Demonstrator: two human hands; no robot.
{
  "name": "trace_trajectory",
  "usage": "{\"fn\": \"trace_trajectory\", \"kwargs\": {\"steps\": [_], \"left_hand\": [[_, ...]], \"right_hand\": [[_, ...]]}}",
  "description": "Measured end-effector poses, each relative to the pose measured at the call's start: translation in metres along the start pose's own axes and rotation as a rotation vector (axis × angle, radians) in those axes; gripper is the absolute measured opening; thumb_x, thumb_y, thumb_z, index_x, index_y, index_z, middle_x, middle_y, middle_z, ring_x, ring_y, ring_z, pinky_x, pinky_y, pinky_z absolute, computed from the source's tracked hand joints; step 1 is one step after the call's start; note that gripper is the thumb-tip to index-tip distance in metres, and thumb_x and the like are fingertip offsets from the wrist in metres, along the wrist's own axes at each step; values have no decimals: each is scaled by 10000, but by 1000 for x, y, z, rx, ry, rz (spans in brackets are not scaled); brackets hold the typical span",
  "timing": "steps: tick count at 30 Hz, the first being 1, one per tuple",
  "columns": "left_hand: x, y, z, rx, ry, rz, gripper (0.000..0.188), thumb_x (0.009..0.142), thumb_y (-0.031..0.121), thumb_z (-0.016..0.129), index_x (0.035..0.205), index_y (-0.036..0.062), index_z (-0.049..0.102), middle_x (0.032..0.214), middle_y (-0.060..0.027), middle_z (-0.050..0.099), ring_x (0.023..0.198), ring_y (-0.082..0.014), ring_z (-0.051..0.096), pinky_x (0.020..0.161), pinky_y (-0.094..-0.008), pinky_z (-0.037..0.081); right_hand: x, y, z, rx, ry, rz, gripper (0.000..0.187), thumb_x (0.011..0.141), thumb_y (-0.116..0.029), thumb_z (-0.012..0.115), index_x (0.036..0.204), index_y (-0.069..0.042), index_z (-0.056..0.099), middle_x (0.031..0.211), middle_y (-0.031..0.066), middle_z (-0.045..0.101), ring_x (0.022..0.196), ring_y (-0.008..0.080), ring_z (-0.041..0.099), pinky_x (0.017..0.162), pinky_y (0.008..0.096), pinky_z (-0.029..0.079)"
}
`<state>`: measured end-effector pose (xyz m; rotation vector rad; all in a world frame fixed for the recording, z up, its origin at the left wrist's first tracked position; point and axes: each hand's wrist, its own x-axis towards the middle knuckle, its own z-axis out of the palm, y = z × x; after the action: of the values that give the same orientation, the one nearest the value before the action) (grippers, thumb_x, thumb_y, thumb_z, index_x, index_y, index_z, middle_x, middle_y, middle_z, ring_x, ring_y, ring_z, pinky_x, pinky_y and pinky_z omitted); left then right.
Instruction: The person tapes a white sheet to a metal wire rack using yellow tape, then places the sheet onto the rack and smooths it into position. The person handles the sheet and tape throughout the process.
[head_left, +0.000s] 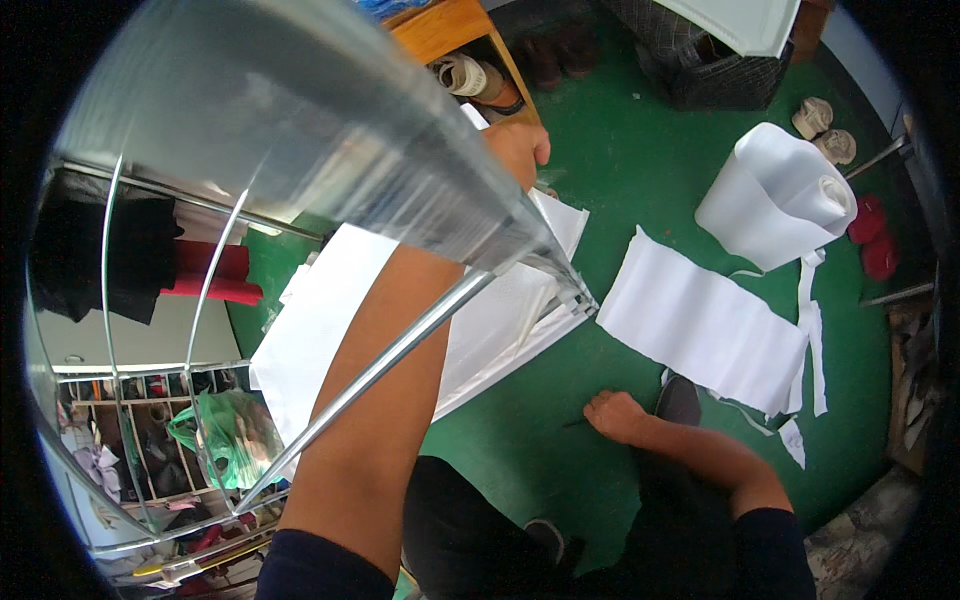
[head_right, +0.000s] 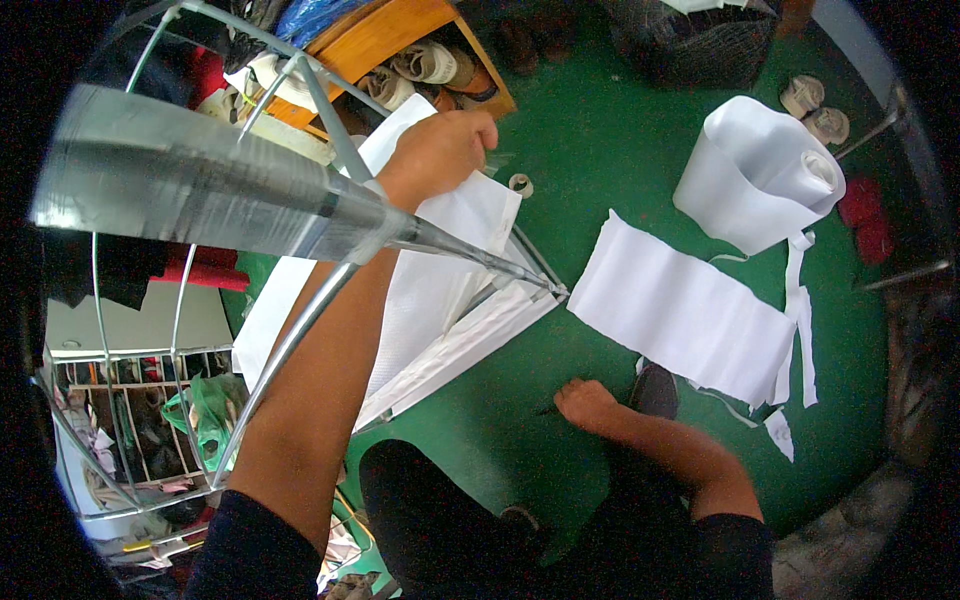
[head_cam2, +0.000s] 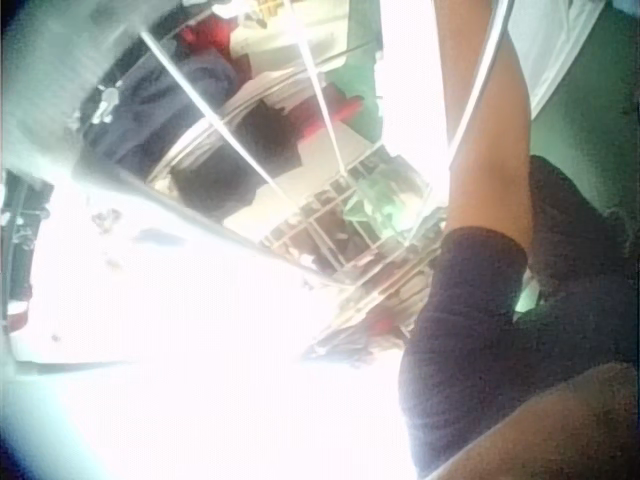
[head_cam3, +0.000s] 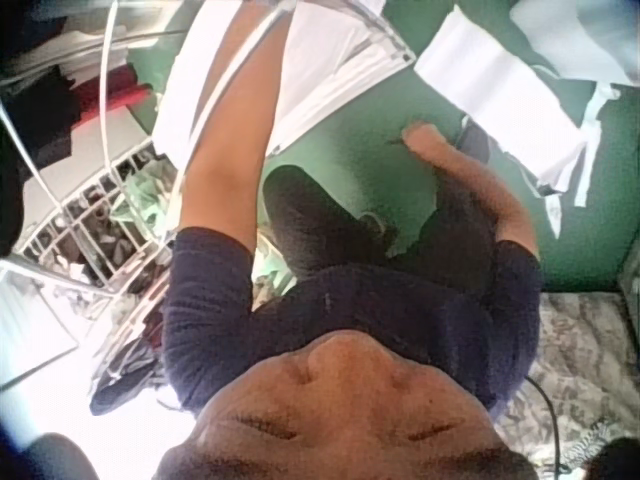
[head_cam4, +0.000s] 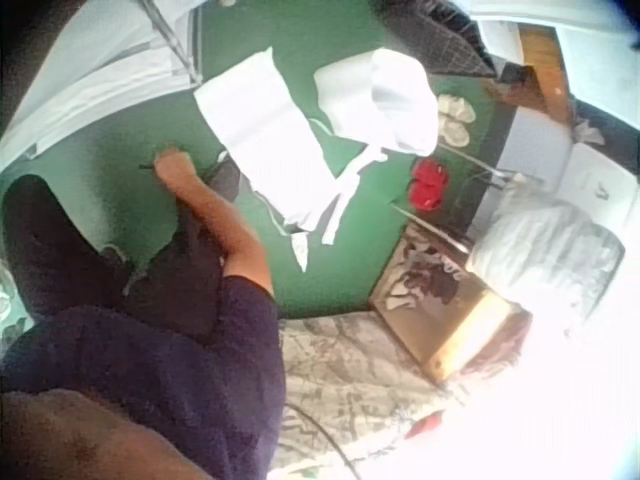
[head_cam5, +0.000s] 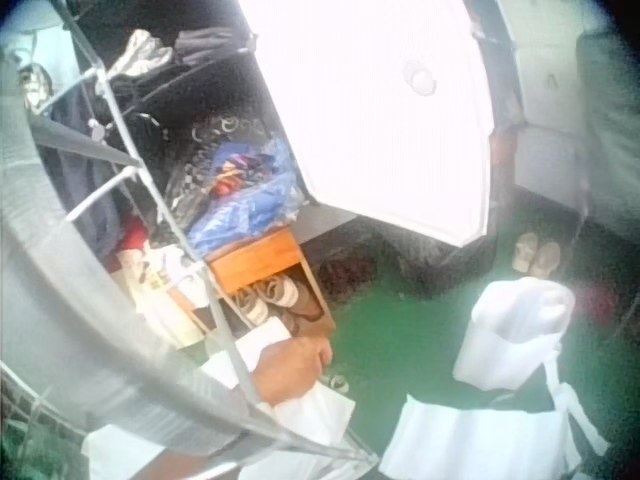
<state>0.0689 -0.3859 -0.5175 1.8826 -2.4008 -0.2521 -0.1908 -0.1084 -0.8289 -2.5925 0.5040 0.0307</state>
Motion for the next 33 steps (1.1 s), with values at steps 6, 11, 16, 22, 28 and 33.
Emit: {"fn": "trace_trajectory", "kwargs": {"steps": [6, 11, 16, 22, 28, 33], "left_hand": [[-9, -8, 6, -10, -32, -51, 183, 880, 89, 617, 1023, 137, 719, 983, -113, 748, 928, -326, 711, 776, -456, 542], [-12, 8, -4, 65, -28, -107, 90, 848, 59, 612, 894, 119, 661, 952, -128, 728, 983, -334, 703, 802, -439, 560], [-11, 9, 1, -44, 24, -79, 156, 839, 15, 635, 941, 123, 681, 967, -119, 730, 1009, -326, 703, 817, -439, 551], [-10, 6, 8, -35, 31, -63, 179, 857, 18, 627, 985, 126, 688, 1011, -118, 733, 1041, -317, 698, 831, -443, 548], [0, -16, 17, -175, -17, -35, 191, 881, 48, 628, 1028, 142, 707, 1033, -114, 735, 1059, -314, 694, 854, -444, 546], [-9, -3, 10, -142, 182, 9, 176, 917, 69, 617, 1025, 164, 718, 990, -103, 729, 1021, -311, 693, 832, -460, 487]], "right_hand": [[10, 6, -81, 413, 24, 122, 157, 861, -135, 657, 994, -52, 667, 966, 150, 690, 890, 319, 687, 734, 424, 562], [13, -5, -186, 873, 216, 226, 115, 867, -41, 664, 979, -44, 638, 916, 86, 632, 830, 207, 643, 730, 329, 519], [-1, -11, -214, 1214, 339, 250, 100, 914, -39, 699, 972, -21, 620, 970, 64, 652, 795, 133, 623, 714, 271, 505], [-14, -23, -282, 880, 283, 263, 110, 942, -78, 721, 983, -23, 635, 860, 75, 687, 713, 169, 652, 620, 291, 510], [-15, -30, -311, 820, 565, 4, 140, 878, -20, 743, 962, -20, 630, 859, 83, 666, 763, 187, 646, 678, 287, 500], [-17, -25, -299, 1017, 679, 100, 161, 844, 27, 730, 956, -14, 622, 941, 80, 631, 829, 151, 596, 741, 267, 475]]}}
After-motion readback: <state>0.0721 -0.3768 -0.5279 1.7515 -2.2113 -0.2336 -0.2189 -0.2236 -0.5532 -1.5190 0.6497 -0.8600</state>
